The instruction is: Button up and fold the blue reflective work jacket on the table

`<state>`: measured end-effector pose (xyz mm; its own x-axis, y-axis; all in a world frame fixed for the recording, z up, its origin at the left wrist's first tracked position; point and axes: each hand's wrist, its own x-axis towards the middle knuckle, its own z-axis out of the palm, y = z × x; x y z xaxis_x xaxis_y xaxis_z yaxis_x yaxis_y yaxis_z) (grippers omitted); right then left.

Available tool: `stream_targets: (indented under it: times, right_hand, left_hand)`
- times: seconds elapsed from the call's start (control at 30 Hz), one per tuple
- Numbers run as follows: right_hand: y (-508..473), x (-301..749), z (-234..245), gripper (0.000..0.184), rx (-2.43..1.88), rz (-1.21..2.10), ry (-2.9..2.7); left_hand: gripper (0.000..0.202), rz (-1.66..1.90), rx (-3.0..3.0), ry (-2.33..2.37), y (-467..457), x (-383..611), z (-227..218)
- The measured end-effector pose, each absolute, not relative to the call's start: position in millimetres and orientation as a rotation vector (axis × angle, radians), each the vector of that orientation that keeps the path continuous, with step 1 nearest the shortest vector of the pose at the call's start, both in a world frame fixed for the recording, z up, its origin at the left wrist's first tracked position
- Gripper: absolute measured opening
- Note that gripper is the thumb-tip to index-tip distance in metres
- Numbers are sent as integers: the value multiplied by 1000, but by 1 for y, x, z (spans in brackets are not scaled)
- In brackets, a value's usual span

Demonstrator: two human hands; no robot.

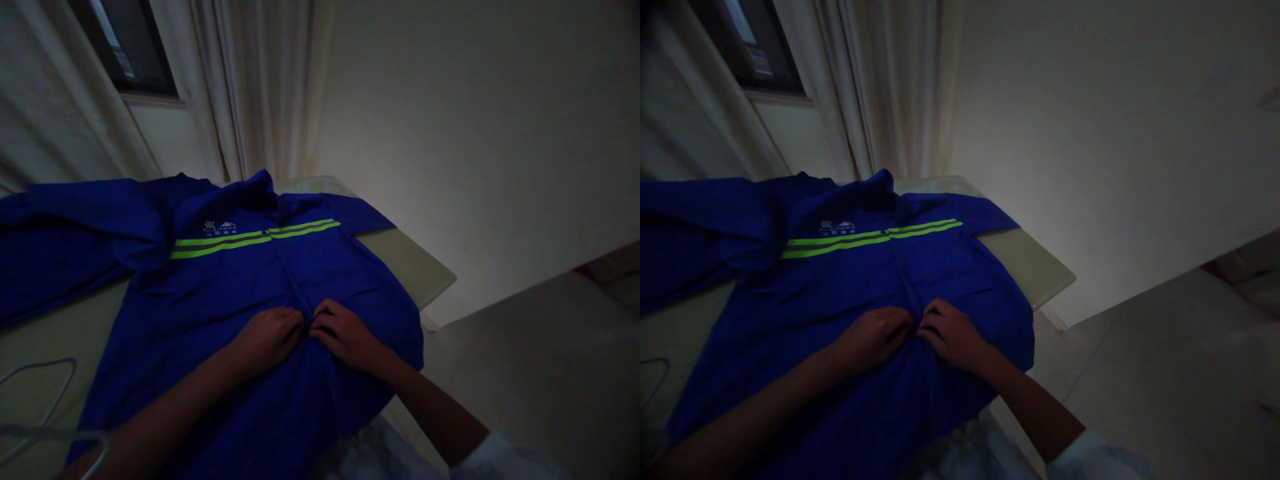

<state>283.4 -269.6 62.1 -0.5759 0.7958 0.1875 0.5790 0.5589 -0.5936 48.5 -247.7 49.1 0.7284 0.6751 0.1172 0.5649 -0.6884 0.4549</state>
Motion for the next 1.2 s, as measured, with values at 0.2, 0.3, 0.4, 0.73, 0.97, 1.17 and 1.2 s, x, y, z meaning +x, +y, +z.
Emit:
stream_targets:
  times: [0.2,0.3,0.4,0.73,0.97,1.17,1.2]
  right_hand:
    - [-274,279,53,4,-1161,749,-2169]
    - [-274,279,54,4,-1134,782,-2136]
    - [-271,282,57,6,-1143,826,-2124]
    - [-262,286,74,12,-1155,1014,-2145]
    - [-265,282,66,15,-1131,840,-2164]
    - [-273,281,61,13,-1080,353,-2384]
    - [-274,280,60,13,-1075,297,-2394]
  left_hand:
    - [19,570,2425,895,-256,42,43]
    - [23,548,2422,871,-253,42,45]
    - [18,522,2472,877,-251,43,42]
    - [29,660,2403,832,-257,39,35]
    - [19,760,1993,785,-252,40,38]
    - [26,798,1896,839,-249,40,40]
    - [26,817,1886,846,-249,40,40]
